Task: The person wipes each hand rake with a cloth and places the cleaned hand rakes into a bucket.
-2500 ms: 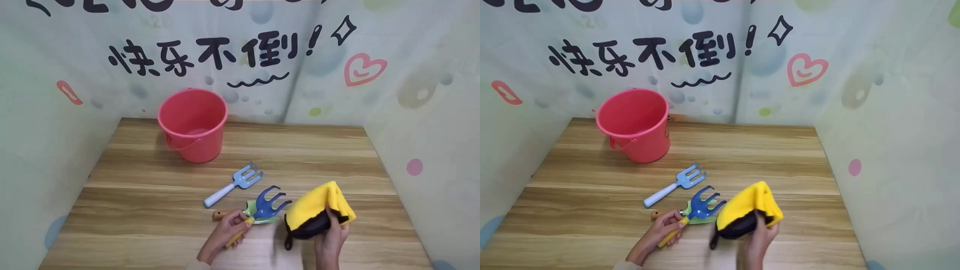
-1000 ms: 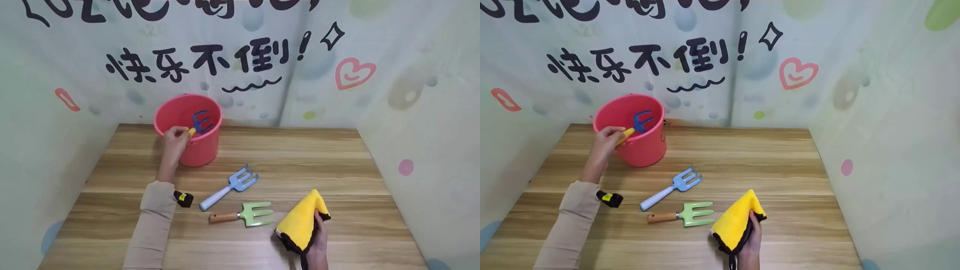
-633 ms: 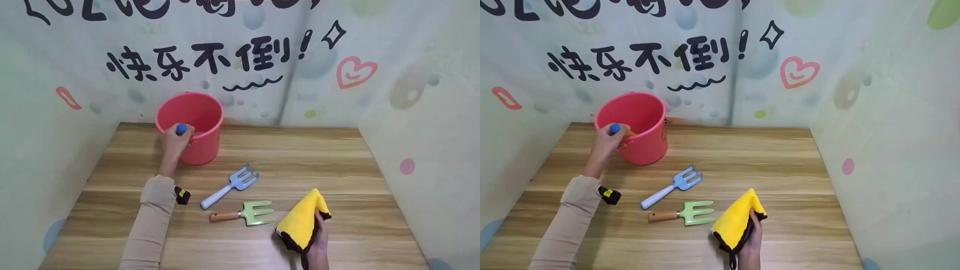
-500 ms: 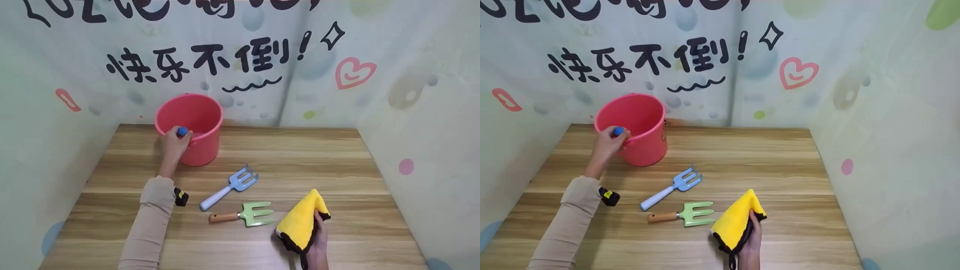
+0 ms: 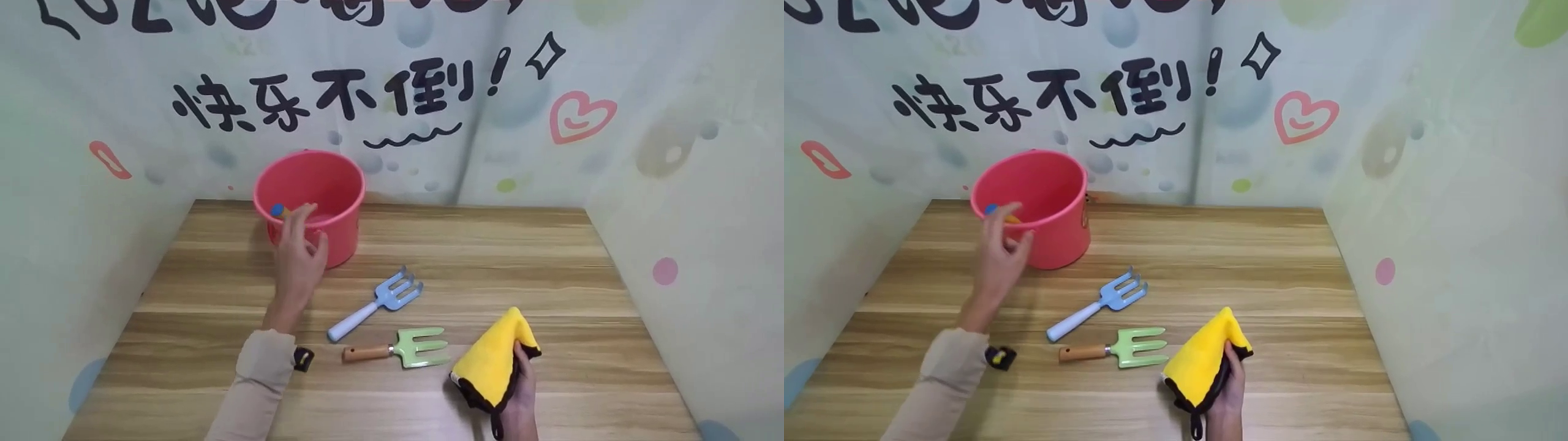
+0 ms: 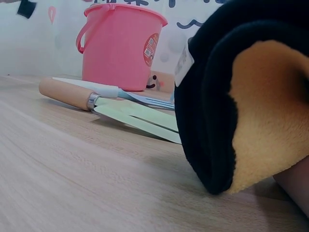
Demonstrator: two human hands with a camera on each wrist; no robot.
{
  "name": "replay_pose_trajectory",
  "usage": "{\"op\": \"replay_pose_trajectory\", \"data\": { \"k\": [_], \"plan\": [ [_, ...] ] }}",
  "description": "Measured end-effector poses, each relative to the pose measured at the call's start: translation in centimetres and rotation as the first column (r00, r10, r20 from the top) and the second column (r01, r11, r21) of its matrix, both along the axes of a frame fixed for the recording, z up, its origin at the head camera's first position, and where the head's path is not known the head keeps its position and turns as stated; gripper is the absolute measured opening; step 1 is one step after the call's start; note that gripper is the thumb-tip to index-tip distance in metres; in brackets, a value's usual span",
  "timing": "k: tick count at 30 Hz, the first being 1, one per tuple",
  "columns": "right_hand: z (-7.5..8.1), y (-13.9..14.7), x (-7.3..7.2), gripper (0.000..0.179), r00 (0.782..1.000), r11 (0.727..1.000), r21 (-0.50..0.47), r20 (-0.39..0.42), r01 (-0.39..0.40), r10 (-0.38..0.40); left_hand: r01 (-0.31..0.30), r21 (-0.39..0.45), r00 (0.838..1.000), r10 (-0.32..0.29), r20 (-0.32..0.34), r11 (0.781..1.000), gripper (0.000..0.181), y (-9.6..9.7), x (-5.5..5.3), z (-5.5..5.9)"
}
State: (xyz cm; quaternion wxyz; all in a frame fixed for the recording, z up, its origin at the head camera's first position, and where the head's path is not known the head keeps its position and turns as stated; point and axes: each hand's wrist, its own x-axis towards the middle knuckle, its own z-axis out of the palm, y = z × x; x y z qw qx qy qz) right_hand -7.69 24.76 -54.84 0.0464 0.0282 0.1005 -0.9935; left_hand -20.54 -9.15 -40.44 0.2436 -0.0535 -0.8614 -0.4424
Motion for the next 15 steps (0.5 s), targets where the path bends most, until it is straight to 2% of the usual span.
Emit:
{"op": "replay_pose_trajectory", "data": {
  "k": [2,3,5,7,9,11,13,14,15],
  "plan": [
    [0.0,0.0,0.0,0.039,1.000,1.000,-0.003,-0.012,0.002,-0.002,0.087,-0.028,0.996,-0.086,0.038,0.996,0.057,1.4,1.6,-1.2],
    [0.0,0.1,0.0,0.039,1.000,1.000,-0.006,-0.018,0.001,-0.001,0.126,-0.047,0.988,-0.121,0.091,0.991,0.061,2.1,2.5,-1.9],
    [-0.1,0.1,0.0,0.040,1.000,1.000,-0.013,-0.028,-0.004,0.004,0.213,-0.092,0.961,-0.191,0.201,0.973,0.066,3.4,3.9,-3.6],
    [-0.1,0.0,-0.1,0.040,0.999,1.000,0.001,-0.038,0.008,-0.008,0.302,-0.153,0.920,-0.245,0.306,0.941,0.068,4.5,5.1,-5.4],
    [-0.1,0.0,-0.2,0.039,0.999,1.000,0.005,-0.033,0.013,-0.013,0.386,-0.246,0.882,-0.278,0.380,0.889,0.066,5.2,5.9,-7.1],
    [0.0,-0.1,-0.2,0.038,1.000,0.999,0.026,-0.024,0.019,-0.019,0.449,-0.354,0.863,-0.296,0.408,0.820,0.062,5.7,6.5,-8.8],
    [0.0,0.0,-0.2,0.037,1.000,0.999,0.033,-0.014,0.021,-0.020,0.482,-0.455,0.858,-0.297,0.420,0.749,0.056,5.9,6.8,-10.0],
    [0.0,0.0,-0.2,0.037,1.000,0.999,0.032,-0.008,0.020,-0.020,0.486,-0.493,0.860,-0.293,0.417,0.722,0.052,6.0,7.0,-10.6],
    [0.1,0.0,-0.2,0.037,1.000,0.999,0.033,-0.003,0.023,-0.023,0.487,-0.518,0.862,-0.290,0.416,0.703,0.047,6.1,7.1,-11.0]
  ]
}}
